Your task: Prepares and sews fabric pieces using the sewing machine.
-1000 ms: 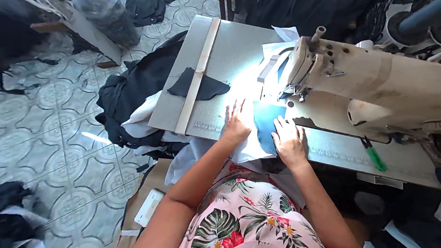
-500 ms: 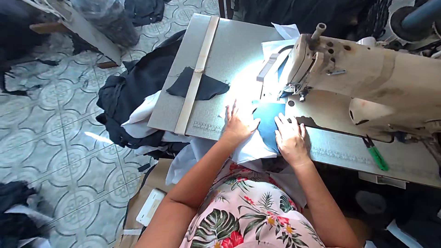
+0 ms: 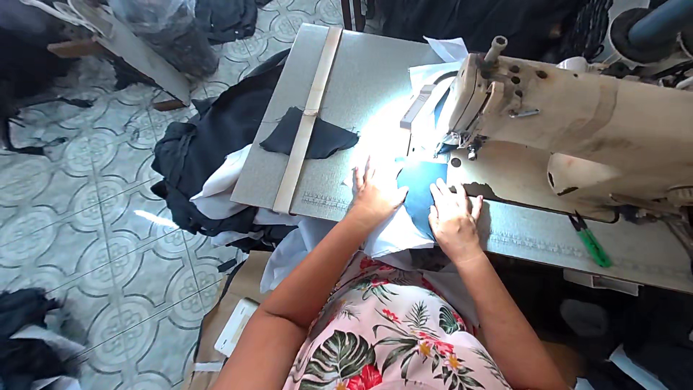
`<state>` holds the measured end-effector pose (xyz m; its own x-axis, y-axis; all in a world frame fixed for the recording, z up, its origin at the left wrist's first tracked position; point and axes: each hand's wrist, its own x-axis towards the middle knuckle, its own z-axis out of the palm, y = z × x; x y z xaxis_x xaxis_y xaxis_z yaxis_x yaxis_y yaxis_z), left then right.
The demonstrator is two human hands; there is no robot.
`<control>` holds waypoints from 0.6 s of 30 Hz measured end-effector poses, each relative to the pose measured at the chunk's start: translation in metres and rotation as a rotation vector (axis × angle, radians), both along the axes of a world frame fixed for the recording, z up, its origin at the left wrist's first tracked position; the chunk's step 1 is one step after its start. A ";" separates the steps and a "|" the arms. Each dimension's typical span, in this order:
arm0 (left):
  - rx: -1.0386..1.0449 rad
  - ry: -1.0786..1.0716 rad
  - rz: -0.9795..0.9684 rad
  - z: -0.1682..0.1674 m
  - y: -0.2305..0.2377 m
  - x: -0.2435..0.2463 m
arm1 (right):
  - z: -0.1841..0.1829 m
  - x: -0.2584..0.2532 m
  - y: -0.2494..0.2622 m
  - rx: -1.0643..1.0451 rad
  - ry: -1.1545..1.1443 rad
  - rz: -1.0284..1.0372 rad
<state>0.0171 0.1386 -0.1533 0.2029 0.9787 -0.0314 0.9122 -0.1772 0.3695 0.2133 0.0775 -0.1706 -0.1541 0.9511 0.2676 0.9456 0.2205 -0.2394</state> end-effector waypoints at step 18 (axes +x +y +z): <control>0.095 -0.071 -0.327 -0.009 0.001 0.066 | 0.000 0.052 -0.027 -0.029 -0.005 -0.152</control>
